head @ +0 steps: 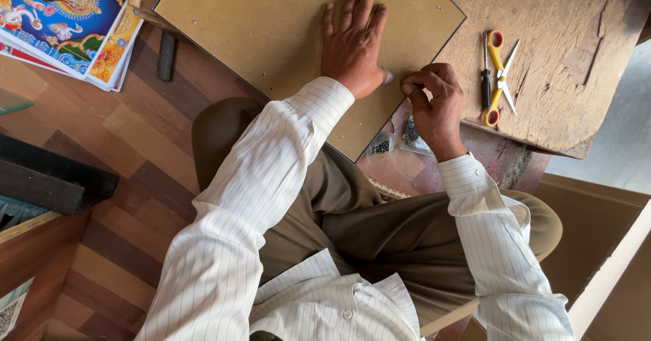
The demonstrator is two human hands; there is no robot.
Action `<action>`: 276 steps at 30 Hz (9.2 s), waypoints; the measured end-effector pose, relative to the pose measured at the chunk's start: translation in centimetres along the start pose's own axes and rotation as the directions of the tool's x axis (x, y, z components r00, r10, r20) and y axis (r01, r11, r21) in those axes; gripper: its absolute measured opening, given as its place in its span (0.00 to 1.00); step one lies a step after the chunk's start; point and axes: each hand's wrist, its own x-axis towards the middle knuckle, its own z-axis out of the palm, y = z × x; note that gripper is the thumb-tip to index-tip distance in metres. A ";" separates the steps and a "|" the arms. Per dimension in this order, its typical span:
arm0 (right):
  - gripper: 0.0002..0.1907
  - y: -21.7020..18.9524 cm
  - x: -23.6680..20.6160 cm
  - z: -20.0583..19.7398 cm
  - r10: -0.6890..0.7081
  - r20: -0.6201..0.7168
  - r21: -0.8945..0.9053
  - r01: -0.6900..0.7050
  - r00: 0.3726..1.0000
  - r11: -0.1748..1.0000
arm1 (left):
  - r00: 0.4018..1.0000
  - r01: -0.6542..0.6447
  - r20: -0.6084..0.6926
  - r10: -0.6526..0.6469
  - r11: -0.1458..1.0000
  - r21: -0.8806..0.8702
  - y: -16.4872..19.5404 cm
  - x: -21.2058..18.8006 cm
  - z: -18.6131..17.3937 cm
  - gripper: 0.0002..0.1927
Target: The person sits at a low workbench and cuts a cardboard backing sheet to size with scissors, marks it with a hand tool, then fits a white paper print into a picture frame and works small fasteners into the frame backing by hand.
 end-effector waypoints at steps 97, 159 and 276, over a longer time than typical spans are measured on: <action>0.12 -4.4 -4.5 -7.0 0.025 -0.132 -0.116 -0.041 0.991 0.992 | 0.954 -0.294 -0.013 0.300 0.924 -0.243 0.8 -1.0 2.2 0.03; 0.10 -5.2 -4.7 -6.9 0.269 -0.141 0.361 -0.203 0.953 0.910 | 0.968 -0.251 -0.077 0.239 0.934 -0.255 0.4 -0.9 3.2 0.04; 0.16 -3.4 -2.4 -3.3 0.245 -0.337 0.392 -0.101 0.909 0.915 | 0.942 -0.172 0.074 0.327 0.659 -0.733 1.6 0.7 2.7 0.06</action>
